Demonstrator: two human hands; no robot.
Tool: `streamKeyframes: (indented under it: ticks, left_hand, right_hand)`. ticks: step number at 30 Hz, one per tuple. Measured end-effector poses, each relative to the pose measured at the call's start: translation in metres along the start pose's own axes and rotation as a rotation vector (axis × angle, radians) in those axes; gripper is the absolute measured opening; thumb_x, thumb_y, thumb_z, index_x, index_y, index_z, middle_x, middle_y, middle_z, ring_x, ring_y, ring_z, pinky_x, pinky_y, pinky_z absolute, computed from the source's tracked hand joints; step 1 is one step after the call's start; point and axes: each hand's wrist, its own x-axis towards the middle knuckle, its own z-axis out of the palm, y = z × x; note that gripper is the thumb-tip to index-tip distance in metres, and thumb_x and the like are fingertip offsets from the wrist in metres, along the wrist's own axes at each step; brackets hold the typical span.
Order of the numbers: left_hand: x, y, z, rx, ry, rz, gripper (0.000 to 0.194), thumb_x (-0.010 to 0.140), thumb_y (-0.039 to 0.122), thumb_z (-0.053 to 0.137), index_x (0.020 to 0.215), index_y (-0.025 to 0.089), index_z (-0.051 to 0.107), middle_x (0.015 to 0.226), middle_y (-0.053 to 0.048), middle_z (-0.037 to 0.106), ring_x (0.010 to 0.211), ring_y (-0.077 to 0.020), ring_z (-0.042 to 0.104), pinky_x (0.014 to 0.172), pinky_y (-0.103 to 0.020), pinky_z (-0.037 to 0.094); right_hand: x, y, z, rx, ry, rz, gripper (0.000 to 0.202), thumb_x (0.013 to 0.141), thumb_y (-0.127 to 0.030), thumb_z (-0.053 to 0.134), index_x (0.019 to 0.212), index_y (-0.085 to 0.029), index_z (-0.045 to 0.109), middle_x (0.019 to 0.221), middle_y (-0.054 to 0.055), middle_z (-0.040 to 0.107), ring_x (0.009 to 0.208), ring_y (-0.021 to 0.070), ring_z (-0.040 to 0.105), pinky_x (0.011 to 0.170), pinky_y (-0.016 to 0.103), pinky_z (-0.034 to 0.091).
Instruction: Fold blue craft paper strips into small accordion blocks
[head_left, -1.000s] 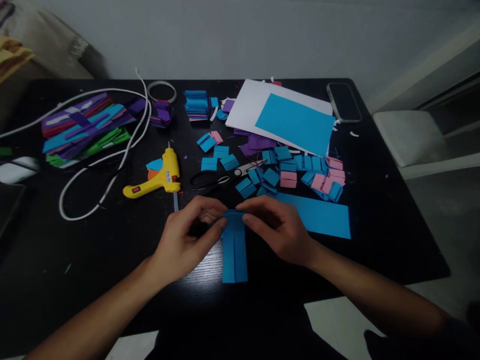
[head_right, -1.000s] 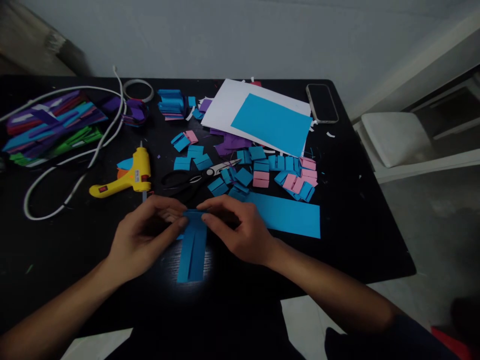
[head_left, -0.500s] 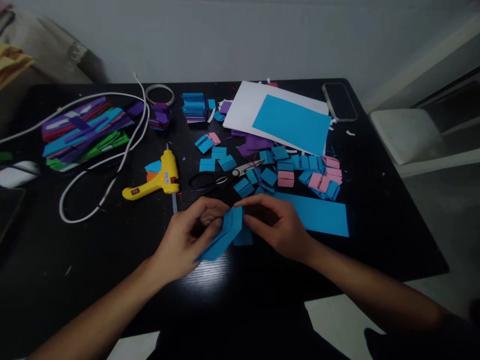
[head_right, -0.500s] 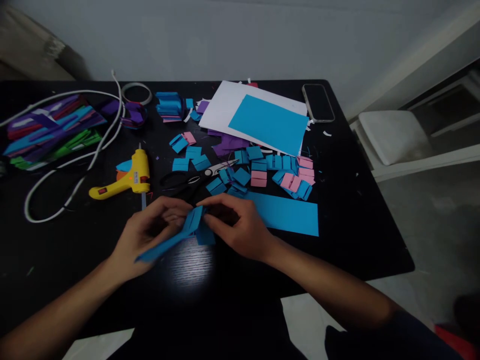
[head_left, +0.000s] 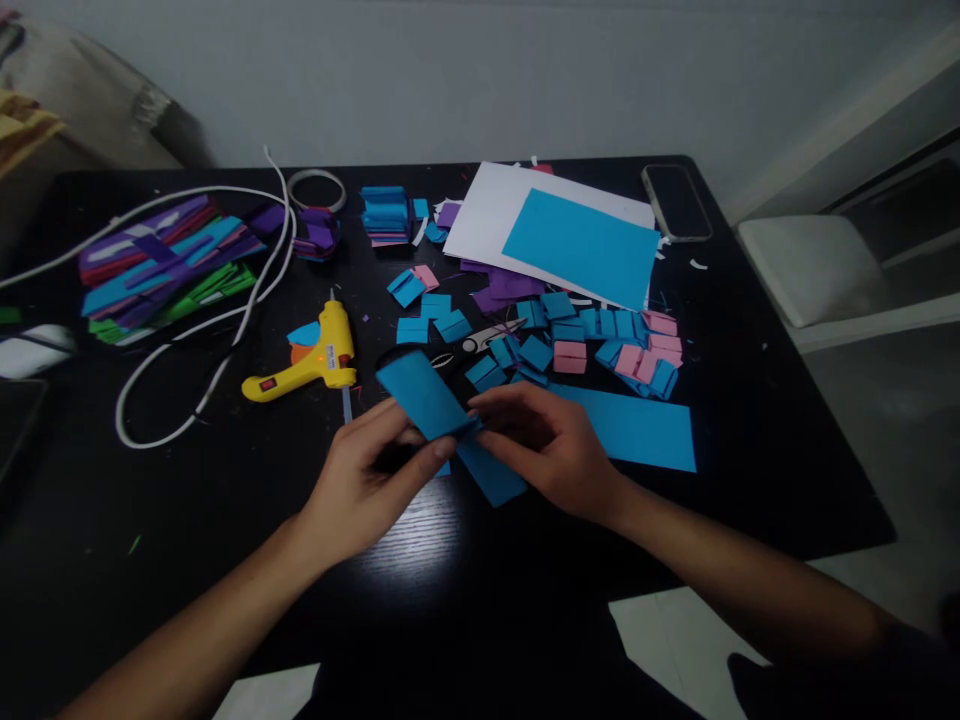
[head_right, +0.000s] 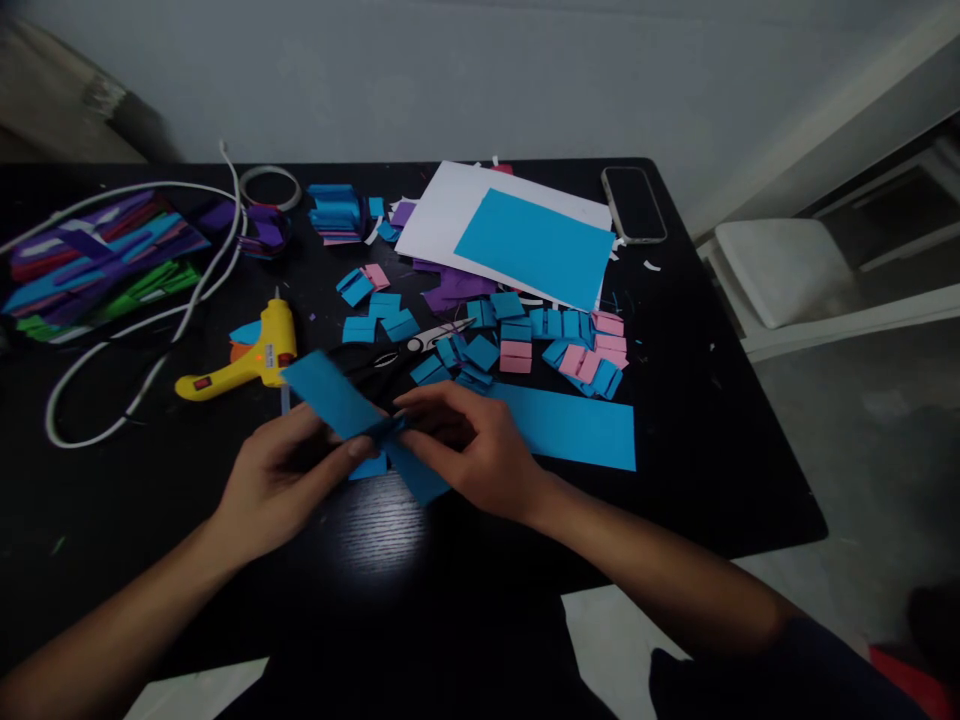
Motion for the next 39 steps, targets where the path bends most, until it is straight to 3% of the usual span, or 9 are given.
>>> streamKeyframes:
  ticks: [2,5,10,19,33,39]
  left_hand:
    - [0.0028,0.0021,0.0004,-0.043,0.021,-0.046,0.011,0.095,0.022,0.069,0.084,0.021,0.072,0.070,0.002,0.064,0.067,-0.0133,0.062,0.063,-0.024,0.050]
    - [0.0054,0.0052,0.0002,-0.166,0.015,-0.150,0.019,0.095,0.024,0.069,0.078,0.020,0.072,0.071,0.002,0.067,0.064,-0.0119,0.063,0.061,-0.022,0.050]
    - [0.0063,0.0057,-0.0018,-0.258,0.049,-0.304,0.022,0.095,0.031,0.071,0.077,0.018,0.073,0.068,0.000,0.071,0.063,-0.0140,0.066,0.060,-0.024,0.053]
    - [0.0094,0.0061,-0.0022,-0.413,0.178,-0.408,0.022,0.092,0.030,0.075,0.079,0.018,0.062,0.063,0.004,0.068,0.055,-0.0125,0.068,0.059,-0.024,0.057]
    - [0.0100,0.0035,-0.0039,-0.425,0.178,-0.422,0.023,0.091,0.033,0.077,0.082,0.018,0.063,0.064,0.003,0.068,0.057,-0.0137,0.069,0.061,-0.026,0.059]
    - [0.0104,0.0062,-0.0007,-0.456,0.119,-0.392,0.018,0.090,0.028,0.078,0.085,0.016,0.065,0.067,0.003,0.070,0.056,-0.0116,0.069,0.059,-0.022,0.059]
  right_hand:
    - [-0.0005,0.0005,0.0002,-0.014,-0.022,-0.007,0.027,0.089,-0.026,0.079,0.115,-0.023,0.073,0.104,0.005,0.080,0.093,0.0191,0.078,0.082,0.032,0.065]
    - [-0.0007,0.0003,0.0008,0.000,-0.034,0.006,0.028,0.088,-0.026,0.080,0.115,-0.023,0.073,0.104,0.005,0.080,0.094,0.0196,0.078,0.084,0.034,0.065]
    - [0.0006,-0.0022,0.0004,0.056,-0.023,0.054,0.033,0.084,-0.023,0.084,0.115,-0.023,0.072,0.095,0.002,0.079,0.089,0.0183,0.078,0.081,0.032,0.065]
    - [0.0013,-0.0045,-0.0013,0.028,-0.032,0.090,0.036,0.084,-0.021,0.083,0.117,-0.022,0.070,0.096,0.003,0.077,0.087,0.0173,0.077,0.078,0.031,0.065]
    - [0.0009,-0.0062,-0.0012,0.053,-0.040,0.067,0.027,0.093,-0.020,0.073,0.119,-0.022,0.069,0.102,0.004,0.077,0.096,0.0169,0.076,0.082,0.029,0.064]
    - [0.0001,-0.0021,0.0009,0.095,-0.070,0.035,0.039,0.086,-0.020,0.082,0.122,-0.024,0.067,0.111,0.004,0.076,0.104,0.0184,0.075,0.092,0.033,0.064]
